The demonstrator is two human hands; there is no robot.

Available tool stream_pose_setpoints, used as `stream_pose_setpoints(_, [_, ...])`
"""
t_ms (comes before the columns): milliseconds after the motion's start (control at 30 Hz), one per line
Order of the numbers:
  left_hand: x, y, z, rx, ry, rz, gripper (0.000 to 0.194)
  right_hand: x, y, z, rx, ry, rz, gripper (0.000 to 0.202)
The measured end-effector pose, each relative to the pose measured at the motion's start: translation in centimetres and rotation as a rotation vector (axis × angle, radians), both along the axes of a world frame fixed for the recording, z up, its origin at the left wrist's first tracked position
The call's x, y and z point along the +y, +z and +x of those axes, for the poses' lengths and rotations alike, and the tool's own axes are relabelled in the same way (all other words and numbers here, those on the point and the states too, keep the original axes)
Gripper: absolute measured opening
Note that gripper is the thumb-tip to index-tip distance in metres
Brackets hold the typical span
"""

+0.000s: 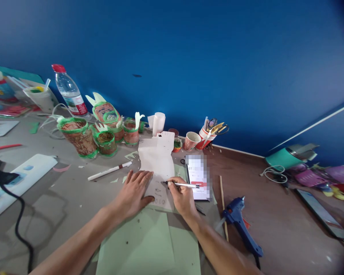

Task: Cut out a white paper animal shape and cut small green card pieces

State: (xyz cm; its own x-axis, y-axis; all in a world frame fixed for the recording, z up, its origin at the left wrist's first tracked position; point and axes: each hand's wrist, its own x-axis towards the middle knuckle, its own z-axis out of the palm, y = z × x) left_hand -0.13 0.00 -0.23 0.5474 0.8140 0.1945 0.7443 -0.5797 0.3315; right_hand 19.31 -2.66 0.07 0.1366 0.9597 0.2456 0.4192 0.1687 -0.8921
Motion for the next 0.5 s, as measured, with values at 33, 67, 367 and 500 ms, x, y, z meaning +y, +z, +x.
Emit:
stream_pose_setpoints(33, [0.01,0.02,0.00,0.002,0.001,-0.001,0.064,0.02,-0.05,0.00,0.000,0.002,0.003,0.017])
stream_pose_setpoints(67, [0.01,0.05,0.00,0.006,0.002,-0.006,0.063,0.04,-0.10,0.00,0.002,0.004,0.003,0.017])
stream_pose_setpoints(367, [-0.03,0.30,0.11,0.025,0.010,-0.026,0.064,0.00,-0.08,0.04,-0.005,0.005,-0.007,0.017])
stream_pose_setpoints(500, [0.00,0.20,0.08,0.025,0.004,-0.015,0.064,-0.01,0.05,0.10,-0.005,0.000,-0.019,0.017])
